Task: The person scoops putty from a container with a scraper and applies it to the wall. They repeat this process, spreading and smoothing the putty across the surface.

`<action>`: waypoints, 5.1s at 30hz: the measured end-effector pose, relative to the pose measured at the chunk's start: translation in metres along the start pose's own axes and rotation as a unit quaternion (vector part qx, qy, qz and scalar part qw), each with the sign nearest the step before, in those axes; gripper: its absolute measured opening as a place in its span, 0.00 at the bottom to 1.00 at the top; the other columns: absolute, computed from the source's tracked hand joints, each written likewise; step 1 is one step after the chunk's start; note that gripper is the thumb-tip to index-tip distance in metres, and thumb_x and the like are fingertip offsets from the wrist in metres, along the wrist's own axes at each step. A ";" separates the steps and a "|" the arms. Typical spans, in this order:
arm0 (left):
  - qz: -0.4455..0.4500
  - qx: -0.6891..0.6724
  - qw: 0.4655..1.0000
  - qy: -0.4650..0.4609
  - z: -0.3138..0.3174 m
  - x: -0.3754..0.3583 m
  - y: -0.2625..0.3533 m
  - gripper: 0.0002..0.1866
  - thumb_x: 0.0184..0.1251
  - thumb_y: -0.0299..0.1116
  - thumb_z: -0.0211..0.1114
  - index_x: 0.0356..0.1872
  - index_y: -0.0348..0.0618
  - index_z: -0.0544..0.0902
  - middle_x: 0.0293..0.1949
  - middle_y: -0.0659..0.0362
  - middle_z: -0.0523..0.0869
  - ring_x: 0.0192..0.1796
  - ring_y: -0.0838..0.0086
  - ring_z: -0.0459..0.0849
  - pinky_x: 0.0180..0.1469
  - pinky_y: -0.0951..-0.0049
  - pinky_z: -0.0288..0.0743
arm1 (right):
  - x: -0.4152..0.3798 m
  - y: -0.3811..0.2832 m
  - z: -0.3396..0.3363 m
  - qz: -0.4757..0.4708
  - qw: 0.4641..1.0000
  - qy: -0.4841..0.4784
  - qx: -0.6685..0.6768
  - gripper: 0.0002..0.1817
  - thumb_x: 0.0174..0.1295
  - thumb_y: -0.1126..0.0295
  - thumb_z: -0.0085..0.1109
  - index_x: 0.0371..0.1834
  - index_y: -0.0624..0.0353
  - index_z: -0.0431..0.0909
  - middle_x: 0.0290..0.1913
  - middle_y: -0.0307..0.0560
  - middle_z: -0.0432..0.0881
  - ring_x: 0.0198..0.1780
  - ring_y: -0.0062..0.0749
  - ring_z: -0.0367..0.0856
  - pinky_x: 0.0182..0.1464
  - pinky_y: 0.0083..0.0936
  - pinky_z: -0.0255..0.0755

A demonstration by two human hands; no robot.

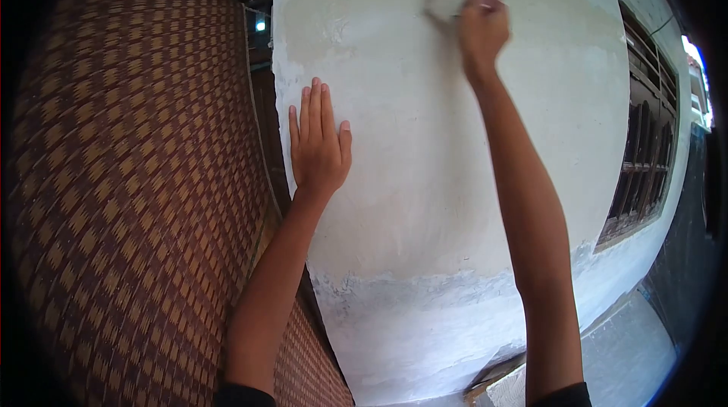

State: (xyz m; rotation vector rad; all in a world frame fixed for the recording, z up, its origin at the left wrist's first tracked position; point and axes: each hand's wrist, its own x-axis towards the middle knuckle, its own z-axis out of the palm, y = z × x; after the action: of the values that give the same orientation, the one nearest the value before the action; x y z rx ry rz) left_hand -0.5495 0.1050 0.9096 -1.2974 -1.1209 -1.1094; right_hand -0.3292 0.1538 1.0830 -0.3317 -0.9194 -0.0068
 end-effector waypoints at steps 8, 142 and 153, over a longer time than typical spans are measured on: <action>0.016 -0.015 1.000 -0.009 0.000 0.000 -0.008 0.32 0.73 0.33 0.47 0.76 0.35 0.52 0.76 0.48 0.56 0.78 0.56 0.53 0.77 0.49 0.43 | -0.041 0.005 0.044 -0.164 0.963 -0.180 -0.112 0.17 0.59 0.62 0.60 0.45 0.64 0.76 0.38 0.62 0.84 0.42 0.59 0.83 0.47 0.50 0.73; -0.002 -0.026 1.000 0.002 0.001 -0.006 -0.002 0.32 0.72 0.34 0.49 0.75 0.37 0.54 0.76 0.49 0.57 0.78 0.58 0.54 0.78 0.52 0.43 | -0.008 -0.010 -0.007 0.121 0.991 0.059 0.014 0.16 0.64 0.64 0.57 0.50 0.62 0.79 0.46 0.58 0.85 0.50 0.51 0.84 0.53 0.42 0.75; -0.001 -0.018 1.000 -0.004 -0.002 -0.005 -0.005 0.32 0.73 0.37 0.48 0.75 0.37 0.56 0.77 0.52 0.58 0.78 0.61 0.56 0.78 0.54 0.44 | -0.008 0.022 -0.005 0.007 0.993 -0.053 -0.105 0.16 0.63 0.62 0.60 0.47 0.63 0.79 0.39 0.56 0.86 0.44 0.48 0.85 0.49 0.41 0.76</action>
State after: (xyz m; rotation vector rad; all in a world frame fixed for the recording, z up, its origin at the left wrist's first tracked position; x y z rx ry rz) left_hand -0.5553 0.1034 0.9051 -1.3312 -1.1122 -1.1314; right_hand -0.3269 0.1726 1.0677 -0.5375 -1.0232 -0.0743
